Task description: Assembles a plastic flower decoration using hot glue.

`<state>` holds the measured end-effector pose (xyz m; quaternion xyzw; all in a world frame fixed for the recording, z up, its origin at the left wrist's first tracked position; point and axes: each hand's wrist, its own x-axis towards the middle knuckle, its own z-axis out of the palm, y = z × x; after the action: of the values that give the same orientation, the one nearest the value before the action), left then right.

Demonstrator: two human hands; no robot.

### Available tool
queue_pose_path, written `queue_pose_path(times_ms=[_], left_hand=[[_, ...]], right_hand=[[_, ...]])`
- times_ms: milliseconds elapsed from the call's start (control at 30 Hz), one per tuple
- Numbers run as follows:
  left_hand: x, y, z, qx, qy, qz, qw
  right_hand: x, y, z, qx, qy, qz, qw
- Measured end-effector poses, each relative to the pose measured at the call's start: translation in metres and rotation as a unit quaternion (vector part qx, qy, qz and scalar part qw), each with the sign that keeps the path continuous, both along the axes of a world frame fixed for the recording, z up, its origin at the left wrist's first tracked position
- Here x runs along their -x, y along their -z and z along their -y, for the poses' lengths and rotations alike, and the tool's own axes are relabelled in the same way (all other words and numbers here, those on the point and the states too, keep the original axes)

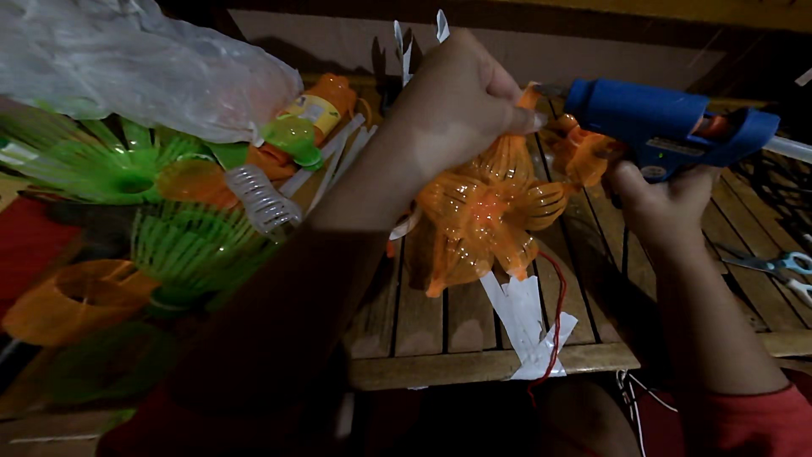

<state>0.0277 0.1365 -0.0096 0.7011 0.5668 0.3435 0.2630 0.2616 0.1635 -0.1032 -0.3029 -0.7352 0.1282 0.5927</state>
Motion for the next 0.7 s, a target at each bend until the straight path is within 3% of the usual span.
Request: queue_pose_path(times_ms=[700], left_hand=[[0.0047,0.0,-0.0039,0.009,0.006,0.021,1.0]], right_hand=[[-0.0061,-0.0018,-0.0015,0.04,0.052,0.026,0.998]])
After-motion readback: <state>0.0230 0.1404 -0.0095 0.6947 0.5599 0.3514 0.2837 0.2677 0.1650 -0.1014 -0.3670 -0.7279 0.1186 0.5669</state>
